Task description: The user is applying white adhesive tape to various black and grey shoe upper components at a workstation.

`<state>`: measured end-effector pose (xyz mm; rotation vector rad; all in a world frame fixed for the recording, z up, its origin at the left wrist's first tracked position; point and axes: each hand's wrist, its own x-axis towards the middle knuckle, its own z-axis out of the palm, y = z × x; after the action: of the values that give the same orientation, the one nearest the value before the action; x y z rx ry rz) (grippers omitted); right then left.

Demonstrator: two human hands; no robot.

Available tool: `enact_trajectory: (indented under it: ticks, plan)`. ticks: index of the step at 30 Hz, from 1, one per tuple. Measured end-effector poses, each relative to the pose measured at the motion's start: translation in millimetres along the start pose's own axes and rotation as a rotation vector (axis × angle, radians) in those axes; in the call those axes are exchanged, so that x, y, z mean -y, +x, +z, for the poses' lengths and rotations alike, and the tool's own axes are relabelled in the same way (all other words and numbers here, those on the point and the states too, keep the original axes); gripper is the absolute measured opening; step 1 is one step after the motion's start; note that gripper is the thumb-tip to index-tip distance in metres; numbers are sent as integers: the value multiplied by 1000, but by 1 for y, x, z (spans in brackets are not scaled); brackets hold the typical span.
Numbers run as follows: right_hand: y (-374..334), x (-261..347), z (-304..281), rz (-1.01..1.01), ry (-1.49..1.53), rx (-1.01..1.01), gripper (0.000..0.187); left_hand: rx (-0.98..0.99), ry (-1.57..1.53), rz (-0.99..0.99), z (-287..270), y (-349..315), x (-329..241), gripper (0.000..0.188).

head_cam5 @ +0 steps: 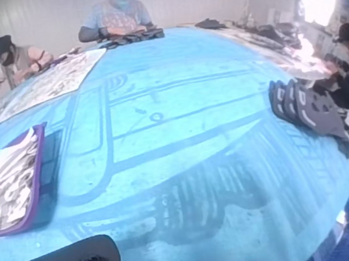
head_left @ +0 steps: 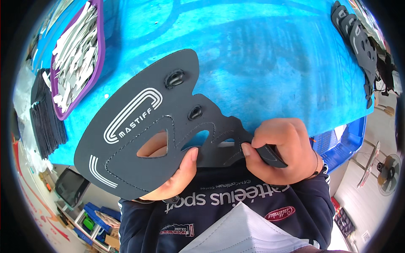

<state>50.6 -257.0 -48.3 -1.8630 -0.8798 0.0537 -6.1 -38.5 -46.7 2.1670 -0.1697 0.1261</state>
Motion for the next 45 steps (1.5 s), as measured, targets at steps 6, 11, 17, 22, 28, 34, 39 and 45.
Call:
enact_trajectory:
  ticks: [6,11,17,22,28,34,39,45]
  plan:
    - [0,0,0,11,-34,2,28,64,126,63,-5,5,-1,30]
    - [0,1,1,-1,-60,10,28,43,133,125,-3,6,1,28]
    - [1,4,0,-22,-199,115,30,99,355,119,0,13,-14,19]
    - [-4,1,-1,-5,-154,82,32,13,130,39,-1,9,-12,16]
    - [-8,18,-4,265,482,-155,43,-19,-409,244,-10,-2,25,33]
    - [5,24,11,35,180,-99,12,35,-272,282,-10,-7,9,45]
    - [-14,9,-6,224,76,-860,9,-59,335,258,-32,1,-20,39]
    - [-18,-28,-56,212,1,-986,19,-236,668,325,-123,52,-7,25]
